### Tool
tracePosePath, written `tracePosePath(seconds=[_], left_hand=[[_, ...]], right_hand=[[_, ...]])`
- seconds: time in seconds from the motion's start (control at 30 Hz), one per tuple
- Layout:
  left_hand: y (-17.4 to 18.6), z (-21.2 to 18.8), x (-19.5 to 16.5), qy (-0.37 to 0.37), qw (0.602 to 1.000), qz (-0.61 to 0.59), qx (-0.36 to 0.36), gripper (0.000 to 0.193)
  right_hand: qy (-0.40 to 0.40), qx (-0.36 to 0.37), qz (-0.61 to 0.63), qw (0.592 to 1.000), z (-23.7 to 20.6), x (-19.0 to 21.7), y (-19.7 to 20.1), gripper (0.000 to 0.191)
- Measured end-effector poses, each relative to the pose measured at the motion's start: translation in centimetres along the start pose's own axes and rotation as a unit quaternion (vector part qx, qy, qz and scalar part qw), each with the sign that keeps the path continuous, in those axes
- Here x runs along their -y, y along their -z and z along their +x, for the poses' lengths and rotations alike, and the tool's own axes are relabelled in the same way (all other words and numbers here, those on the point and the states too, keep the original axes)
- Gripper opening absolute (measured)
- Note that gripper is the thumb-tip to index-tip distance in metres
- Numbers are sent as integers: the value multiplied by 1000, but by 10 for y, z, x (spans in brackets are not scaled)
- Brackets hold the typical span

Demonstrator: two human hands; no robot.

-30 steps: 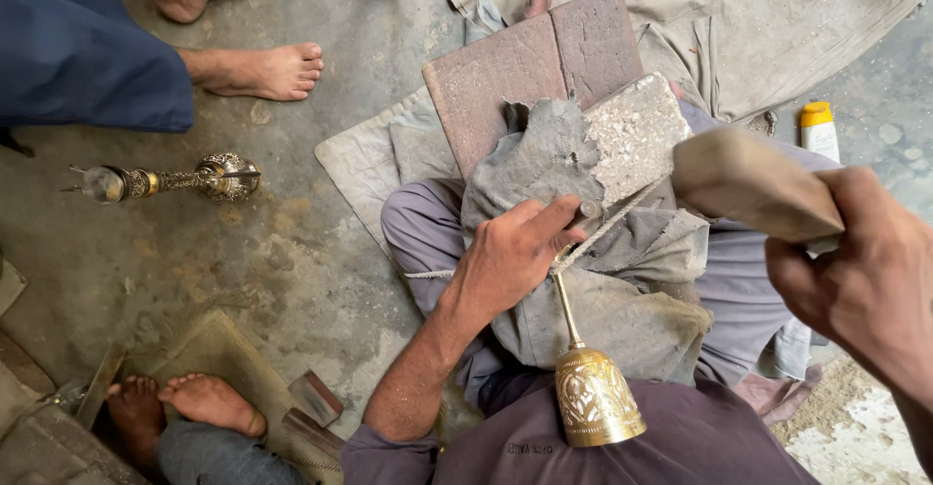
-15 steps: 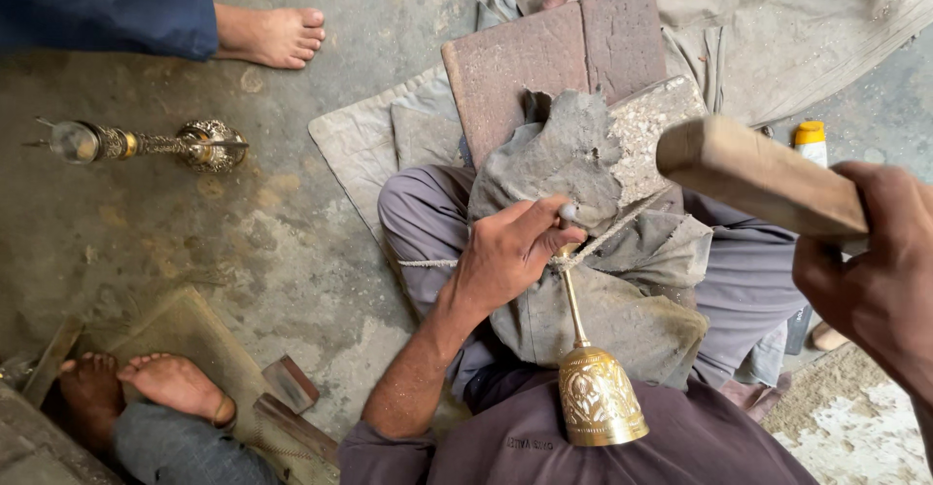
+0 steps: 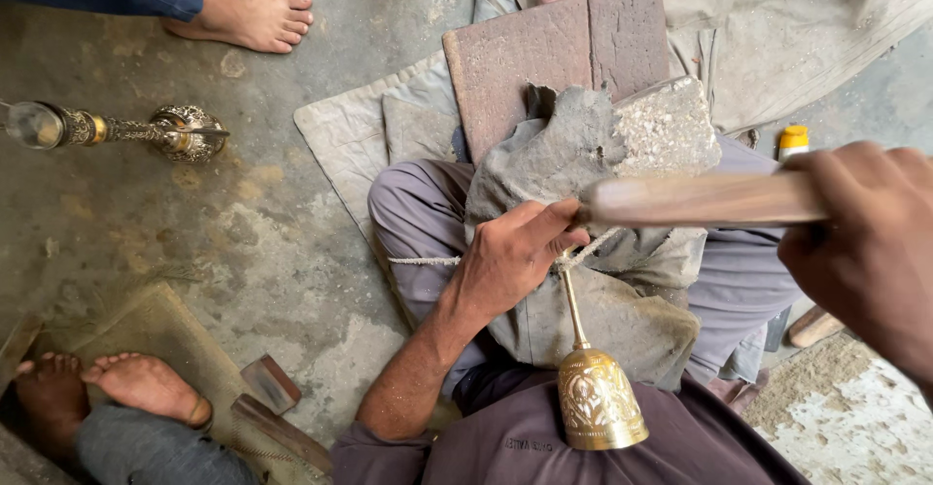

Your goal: The person sits on the floor and repeatedly hammers a small brass bell-shaped object with a wooden mallet. The object is held in place on a cushioned block. The person adjusts the object's position occasionally while continuing to strike it.

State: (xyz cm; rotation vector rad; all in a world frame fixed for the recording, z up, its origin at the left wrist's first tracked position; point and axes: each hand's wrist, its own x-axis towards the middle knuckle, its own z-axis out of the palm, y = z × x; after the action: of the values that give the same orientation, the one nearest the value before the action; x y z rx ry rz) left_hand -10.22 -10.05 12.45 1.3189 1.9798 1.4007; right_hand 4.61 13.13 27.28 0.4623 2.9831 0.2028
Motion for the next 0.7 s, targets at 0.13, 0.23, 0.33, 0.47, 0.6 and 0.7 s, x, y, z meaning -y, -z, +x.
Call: tracePosePath(seconds=[0.13, 0.23, 0.33, 0.47, 0.6, 0.7], left_hand=[[1, -5, 6, -5, 1000, 9, -6, 38], [3, -5, 9, 4, 1000, 4, 12, 42], [3, -5, 10, 0, 1000, 5, 19, 40], [6, -9, 13, -1, 1000, -24, 8, 35], [7, -12, 17, -4, 999, -22, -23, 38], [6, -15, 20, 4, 1000, -14, -22, 42]], right_hand=[[-38, 0, 107, 994, -2, 0, 1, 32], [-48, -5, 102, 994, -8, 1, -9, 35], [-64, -8, 123, 990, -8, -2, -17, 40], [-13, -23, 57, 998, -5, -1, -16, 41], [-67, 2, 172, 983, -2, 8, -9, 30], [-11, 16, 8, 1000, 6, 16, -11, 34]])
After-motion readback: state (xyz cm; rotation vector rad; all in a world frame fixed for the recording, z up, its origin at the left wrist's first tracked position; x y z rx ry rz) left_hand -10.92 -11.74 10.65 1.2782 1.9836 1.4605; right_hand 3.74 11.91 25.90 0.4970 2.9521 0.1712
